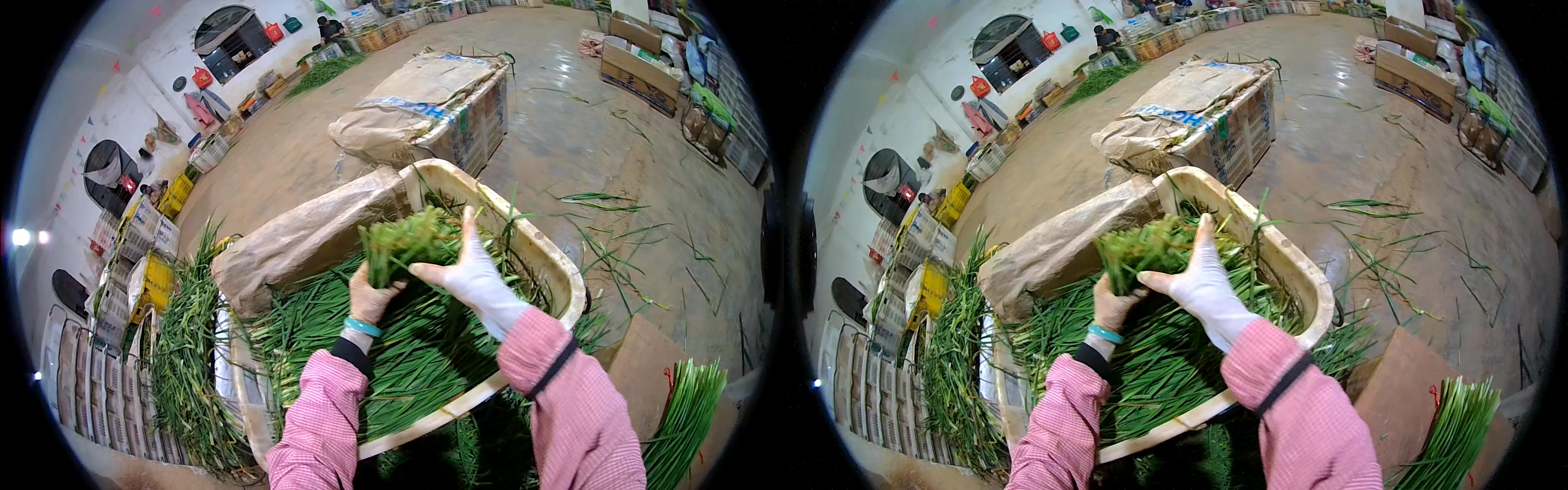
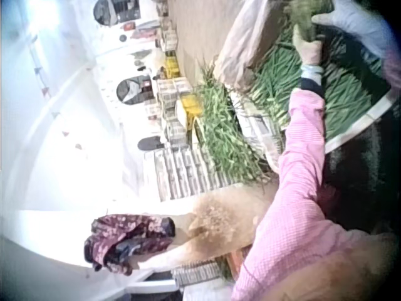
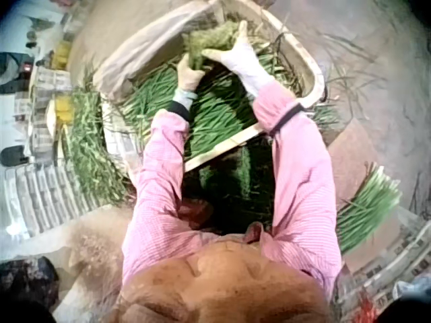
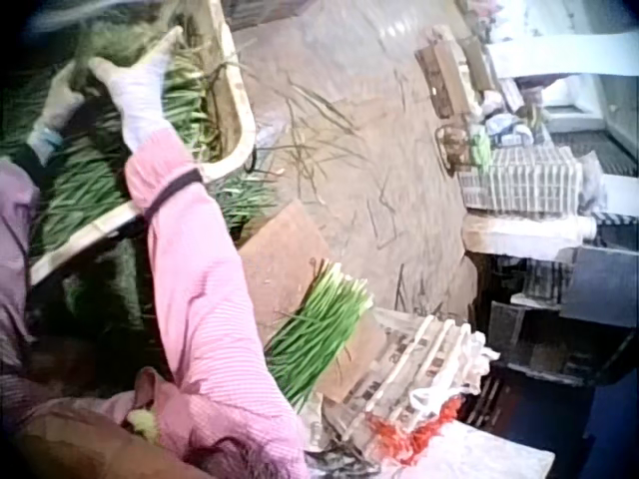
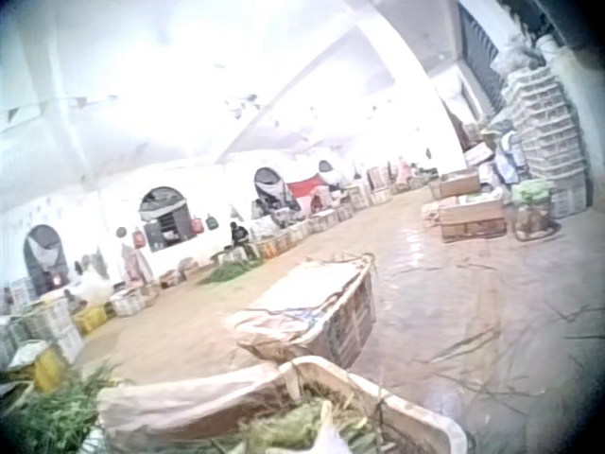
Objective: The person picks up green onions from a crate, aligns them into a bundle, and secures them with a red string on a wooden surface.
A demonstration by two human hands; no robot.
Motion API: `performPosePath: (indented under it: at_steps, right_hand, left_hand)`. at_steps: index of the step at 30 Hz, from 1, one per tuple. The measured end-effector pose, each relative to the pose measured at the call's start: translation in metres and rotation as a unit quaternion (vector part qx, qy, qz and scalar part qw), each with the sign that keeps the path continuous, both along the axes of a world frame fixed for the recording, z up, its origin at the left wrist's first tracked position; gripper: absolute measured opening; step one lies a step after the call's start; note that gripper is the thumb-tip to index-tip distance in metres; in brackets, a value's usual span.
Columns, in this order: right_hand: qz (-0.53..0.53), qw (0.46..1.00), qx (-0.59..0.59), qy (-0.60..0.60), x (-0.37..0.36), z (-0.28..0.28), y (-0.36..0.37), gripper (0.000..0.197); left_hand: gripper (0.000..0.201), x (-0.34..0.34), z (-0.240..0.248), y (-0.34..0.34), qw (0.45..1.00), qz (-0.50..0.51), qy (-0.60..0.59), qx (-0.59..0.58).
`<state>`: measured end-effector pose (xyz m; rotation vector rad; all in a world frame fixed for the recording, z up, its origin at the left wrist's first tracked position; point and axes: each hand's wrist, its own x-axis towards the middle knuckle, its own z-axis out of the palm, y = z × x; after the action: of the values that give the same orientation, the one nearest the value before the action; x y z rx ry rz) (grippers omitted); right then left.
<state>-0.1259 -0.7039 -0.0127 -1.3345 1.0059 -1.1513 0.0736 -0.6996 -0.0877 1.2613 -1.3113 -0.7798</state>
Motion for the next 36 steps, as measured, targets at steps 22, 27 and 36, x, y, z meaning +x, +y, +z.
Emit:
performPosePath:
  at_steps: [22, 27, 36]
  right_hand:
    - [0.144, 0.84, -0.327, 0.409, -0.001, -0.012, 0.014, 0.084]
    - [0.093, 0.795, -0.115, 0.588, -0.044, -0.111, -0.026, 0.063]
    - [-0.046, 0.879, -0.192, 0.433, -0.036, -0.028, 0.044, 0.079]
  left_hand:
    - [0.044, 0.025, 0.027, 0.064, 0.983, -0.118, 0.099, -0.104]
    - [0.044, 0.094, 0.096, 0.097, 0.989, 0.079, 0.103, -0.077]
    - [0.045, 0.127, 0.269, 0.245, 0.923, 0.113, 0.278, -0.24]
